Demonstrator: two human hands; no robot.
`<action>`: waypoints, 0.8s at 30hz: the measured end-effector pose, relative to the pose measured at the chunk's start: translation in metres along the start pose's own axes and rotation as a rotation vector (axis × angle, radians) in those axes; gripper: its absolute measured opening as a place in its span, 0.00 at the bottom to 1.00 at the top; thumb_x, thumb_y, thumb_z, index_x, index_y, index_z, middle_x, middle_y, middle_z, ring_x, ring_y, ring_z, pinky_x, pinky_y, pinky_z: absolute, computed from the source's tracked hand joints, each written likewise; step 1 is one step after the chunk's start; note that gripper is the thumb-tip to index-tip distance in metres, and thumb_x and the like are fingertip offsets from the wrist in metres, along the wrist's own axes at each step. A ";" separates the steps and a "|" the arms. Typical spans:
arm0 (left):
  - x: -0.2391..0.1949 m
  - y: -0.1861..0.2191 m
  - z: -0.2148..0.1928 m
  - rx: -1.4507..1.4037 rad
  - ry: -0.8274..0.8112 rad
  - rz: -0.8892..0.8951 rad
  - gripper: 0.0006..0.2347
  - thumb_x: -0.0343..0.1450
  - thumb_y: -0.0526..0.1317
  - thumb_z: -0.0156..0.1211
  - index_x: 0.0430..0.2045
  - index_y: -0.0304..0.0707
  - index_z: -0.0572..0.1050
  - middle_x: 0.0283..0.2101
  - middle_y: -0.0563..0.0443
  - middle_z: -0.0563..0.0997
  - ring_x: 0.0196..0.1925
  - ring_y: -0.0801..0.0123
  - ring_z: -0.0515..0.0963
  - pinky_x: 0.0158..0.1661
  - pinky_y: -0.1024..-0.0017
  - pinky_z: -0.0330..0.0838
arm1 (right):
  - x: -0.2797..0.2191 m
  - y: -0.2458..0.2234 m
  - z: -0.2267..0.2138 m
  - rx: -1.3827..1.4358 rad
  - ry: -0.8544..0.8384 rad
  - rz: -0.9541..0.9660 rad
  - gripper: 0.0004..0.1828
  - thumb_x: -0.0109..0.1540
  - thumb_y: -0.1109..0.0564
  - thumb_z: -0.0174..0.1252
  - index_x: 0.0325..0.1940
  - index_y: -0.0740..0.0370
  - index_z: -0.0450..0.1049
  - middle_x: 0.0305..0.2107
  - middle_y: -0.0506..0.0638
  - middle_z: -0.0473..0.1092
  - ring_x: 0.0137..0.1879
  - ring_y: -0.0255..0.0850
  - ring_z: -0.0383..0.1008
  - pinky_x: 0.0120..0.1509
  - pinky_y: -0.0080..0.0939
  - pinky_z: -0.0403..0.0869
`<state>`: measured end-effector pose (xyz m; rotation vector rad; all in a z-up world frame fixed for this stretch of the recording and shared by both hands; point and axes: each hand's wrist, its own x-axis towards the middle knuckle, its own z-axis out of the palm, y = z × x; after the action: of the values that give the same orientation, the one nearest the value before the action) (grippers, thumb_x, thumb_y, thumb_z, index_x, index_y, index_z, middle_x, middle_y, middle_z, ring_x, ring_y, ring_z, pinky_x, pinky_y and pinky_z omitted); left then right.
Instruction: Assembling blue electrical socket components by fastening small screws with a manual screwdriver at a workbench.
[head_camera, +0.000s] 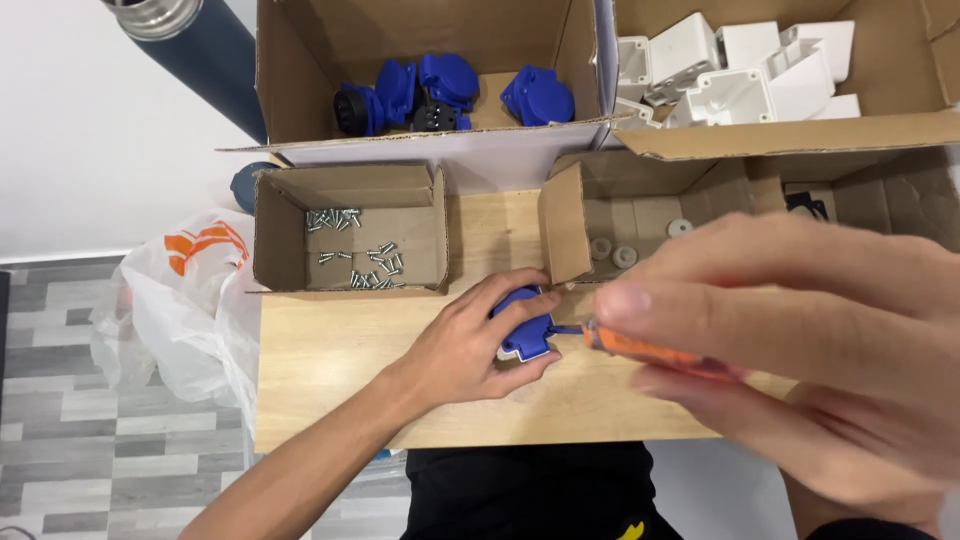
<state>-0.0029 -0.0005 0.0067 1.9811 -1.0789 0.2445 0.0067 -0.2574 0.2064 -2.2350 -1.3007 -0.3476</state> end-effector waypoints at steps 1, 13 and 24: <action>0.001 0.000 -0.001 0.001 0.006 0.000 0.20 0.78 0.46 0.68 0.59 0.35 0.70 0.63 0.35 0.74 0.59 0.44 0.83 0.59 0.55 0.82 | 0.000 0.000 0.000 -0.006 0.010 0.005 0.24 0.62 0.49 0.80 0.57 0.59 0.79 0.44 0.55 0.68 0.38 0.41 0.74 0.45 0.38 0.79; -0.001 -0.003 0.001 -0.013 -0.010 -0.016 0.17 0.78 0.46 0.66 0.55 0.34 0.73 0.61 0.37 0.73 0.57 0.45 0.82 0.57 0.55 0.81 | 0.002 -0.007 0.006 -0.106 0.027 0.010 0.26 0.62 0.38 0.77 0.57 0.52 0.81 0.37 0.49 0.65 0.33 0.39 0.67 0.28 0.38 0.57; 0.002 -0.002 0.000 -0.020 -0.010 -0.014 0.18 0.77 0.45 0.67 0.56 0.33 0.72 0.62 0.35 0.73 0.60 0.43 0.82 0.60 0.53 0.80 | -0.007 0.001 0.008 -0.128 -0.034 0.013 0.25 0.66 0.38 0.70 0.63 0.47 0.77 0.44 0.49 0.66 0.36 0.36 0.70 0.38 0.38 0.67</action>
<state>0.0000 -0.0005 0.0063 1.9731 -1.0698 0.2164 0.0040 -0.2582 0.1963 -2.3640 -1.3138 -0.4002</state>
